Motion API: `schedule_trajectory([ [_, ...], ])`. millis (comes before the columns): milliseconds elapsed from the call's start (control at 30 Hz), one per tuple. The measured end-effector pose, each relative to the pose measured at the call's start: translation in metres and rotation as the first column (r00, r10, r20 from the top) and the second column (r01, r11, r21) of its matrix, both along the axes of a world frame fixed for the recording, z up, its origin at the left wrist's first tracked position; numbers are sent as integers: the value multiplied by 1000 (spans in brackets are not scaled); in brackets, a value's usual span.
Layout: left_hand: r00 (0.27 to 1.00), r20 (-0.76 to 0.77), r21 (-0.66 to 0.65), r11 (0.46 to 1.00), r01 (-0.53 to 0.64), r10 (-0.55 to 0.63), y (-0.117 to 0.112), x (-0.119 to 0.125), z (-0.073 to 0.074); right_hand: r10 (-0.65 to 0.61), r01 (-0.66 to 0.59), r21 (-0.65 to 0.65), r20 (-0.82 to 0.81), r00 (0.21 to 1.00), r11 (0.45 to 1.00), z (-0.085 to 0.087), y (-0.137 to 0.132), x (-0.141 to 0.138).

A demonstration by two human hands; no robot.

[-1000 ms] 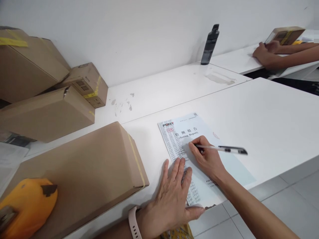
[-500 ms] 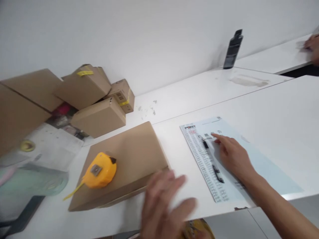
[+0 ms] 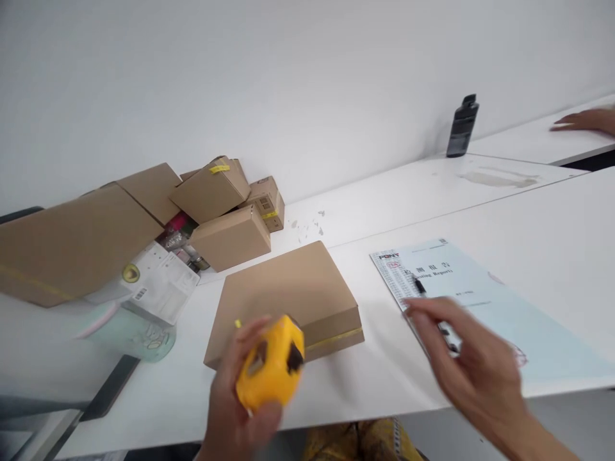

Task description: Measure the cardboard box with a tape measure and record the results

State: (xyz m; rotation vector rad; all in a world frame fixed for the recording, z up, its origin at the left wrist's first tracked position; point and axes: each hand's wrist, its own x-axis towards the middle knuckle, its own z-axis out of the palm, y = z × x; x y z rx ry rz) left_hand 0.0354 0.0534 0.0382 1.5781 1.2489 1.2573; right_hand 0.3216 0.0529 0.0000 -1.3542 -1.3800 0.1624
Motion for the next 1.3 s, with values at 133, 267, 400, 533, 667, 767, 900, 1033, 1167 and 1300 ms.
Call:
schedule_trajectory([
  [133,901,318,-200,907,370,-297,-27,17,-6,457,-610,-310,-442,772,730,33,-22,-47],
  [267,852,416,-219,874,435,-319,-26,14,1,484,-800,-316,-663,571,510,42,-16,-55],
  [400,867,410,-212,895,392,-283,-22,4,14,411,-875,-237,-810,418,421,43,-9,-56],
  [533,843,444,-206,881,426,-304,-19,0,19,332,-910,-89,-913,237,406,52,-6,-72],
  [667,862,435,-209,902,378,-261,-6,-26,23,269,-859,-114,-922,279,499,65,11,-69],
  [767,937,328,-242,948,207,-121,13,-71,39,287,-736,-128,-866,410,665,73,41,-47],
  [900,982,148,-262,953,151,-115,47,-135,67,286,-603,-110,-804,521,790,67,92,-22],
  [1033,990,128,-318,943,95,-57,75,-175,72,271,-623,-171,-790,550,763,38,125,-22],
  [1167,992,121,-362,929,73,-30,87,-191,59,275,-642,-217,-771,574,735,22,129,-35],
  [1300,990,136,-369,924,96,-48,89,-195,49,291,-585,-285,-656,696,759,30,124,-49],
])
